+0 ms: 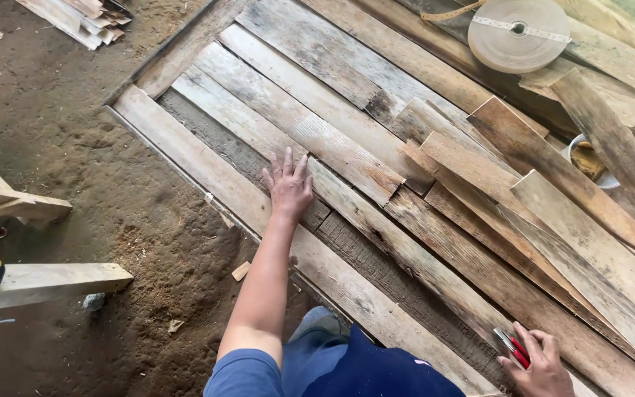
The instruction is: The person uses a red utility knife to scrape the surface of wooden planks laid on a workbench. They repeatedly move the knife along the grain to remove loose material and then reposition the planks to continue scraping different sections.
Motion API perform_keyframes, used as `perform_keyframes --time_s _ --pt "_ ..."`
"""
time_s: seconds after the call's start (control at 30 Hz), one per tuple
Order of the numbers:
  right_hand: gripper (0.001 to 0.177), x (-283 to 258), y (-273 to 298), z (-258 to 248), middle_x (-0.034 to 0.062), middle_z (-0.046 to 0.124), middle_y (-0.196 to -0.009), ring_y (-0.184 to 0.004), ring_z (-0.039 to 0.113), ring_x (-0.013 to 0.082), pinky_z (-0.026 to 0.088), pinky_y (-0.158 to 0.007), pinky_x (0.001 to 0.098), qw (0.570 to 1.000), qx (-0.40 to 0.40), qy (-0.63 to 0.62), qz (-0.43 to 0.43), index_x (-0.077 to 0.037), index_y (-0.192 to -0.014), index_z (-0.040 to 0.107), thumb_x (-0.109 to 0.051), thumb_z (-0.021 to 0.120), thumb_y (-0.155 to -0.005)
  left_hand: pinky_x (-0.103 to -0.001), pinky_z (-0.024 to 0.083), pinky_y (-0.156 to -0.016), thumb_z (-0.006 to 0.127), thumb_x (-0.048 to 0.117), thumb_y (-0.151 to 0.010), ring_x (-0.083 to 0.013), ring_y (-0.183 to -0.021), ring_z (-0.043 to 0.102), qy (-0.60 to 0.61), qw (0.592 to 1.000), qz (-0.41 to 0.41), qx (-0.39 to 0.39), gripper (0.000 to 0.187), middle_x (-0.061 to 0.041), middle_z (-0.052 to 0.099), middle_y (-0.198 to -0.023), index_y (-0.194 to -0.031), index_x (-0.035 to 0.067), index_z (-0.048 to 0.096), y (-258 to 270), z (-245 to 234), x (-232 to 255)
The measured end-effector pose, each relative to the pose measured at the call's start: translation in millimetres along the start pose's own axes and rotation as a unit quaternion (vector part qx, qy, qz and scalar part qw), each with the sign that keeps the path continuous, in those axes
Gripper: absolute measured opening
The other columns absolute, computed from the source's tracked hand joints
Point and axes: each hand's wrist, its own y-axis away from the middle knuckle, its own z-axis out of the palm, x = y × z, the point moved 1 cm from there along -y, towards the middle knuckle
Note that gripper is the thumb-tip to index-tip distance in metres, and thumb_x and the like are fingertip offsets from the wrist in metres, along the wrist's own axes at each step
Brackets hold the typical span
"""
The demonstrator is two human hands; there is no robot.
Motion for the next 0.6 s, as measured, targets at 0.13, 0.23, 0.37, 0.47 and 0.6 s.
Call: perform_keyframes --time_s 0.13,0.23,0.37,0.47,0.6 --pt "0.099 -9 -10 -19 0.0027 0.047 -0.134 -0.116 0.062 0.0193 0.072 -0.077 0.0439 0.993 -0.11 0.003 0.052 -0.039 -0.156 0.041 -0.06 0.076 -0.066 -0.061 -0.007 -0.123 0.044 0.042 -0.102 -0.0346 -0.156 -0.006 -0.002 1.0 -0.003 -0.008 0.06 -0.003 0.007 -0.171 -0.159 0.032 0.029 5 0 2" --pt "0.098 -26 -20 -36 0.0089 0.041 -0.146 -0.102 0.066 0.0182 0.076 -0.066 0.0341 0.983 -0.178 0.008 0.054 -0.038 -0.16 0.027 -0.075 0.046 -0.071 -0.058 -0.007 -0.124 0.04 0.042 -0.104 -0.035 -0.155 -0.006 0.001 1.0 -0.004 -0.012 0.059 -0.004 0.008 -0.171 -0.16 0.031 0.025 6 -4 3" --pt "0.091 -55 -27 -67 0.0004 0.034 -0.157 -0.109 0.069 0.0221 0.074 -0.078 0.0388 0.968 -0.227 0.003 0.11 -0.039 -0.16 0.024 -0.069 0.045 -0.078 -0.058 -0.003 -0.123 0.039 0.045 -0.105 -0.0366 -0.155 0.003 -0.007 1.0 0.008 0.018 0.055 -0.003 0.018 -0.169 -0.158 0.03 0.033 2 3 -3" --pt "0.088 -67 -22 -82 -0.004 0.038 -0.155 -0.11 0.069 0.0208 0.073 -0.076 0.0398 0.969 -0.21 -0.01 0.127 -0.038 -0.159 0.03 -0.065 0.052 -0.078 -0.061 -0.001 -0.122 0.04 0.046 -0.104 -0.0393 -0.155 0.007 -0.026 0.999 0.021 0.026 0.055 -0.005 0.022 -0.168 -0.157 0.031 0.037 -1 9 -8" --pt "0.081 -86 -26 -103 -0.005 0.043 -0.15 -0.107 0.069 0.0211 0.07 -0.072 0.043 0.975 -0.178 -0.032 0.128 -0.034 -0.156 0.039 -0.057 0.06 -0.082 -0.058 -0.005 -0.123 0.037 0.044 -0.105 -0.0367 -0.156 0.002 -0.041 0.999 0.005 -0.016 0.055 -0.005 0.015 -0.17 -0.159 0.03 0.032 7 -13 10"
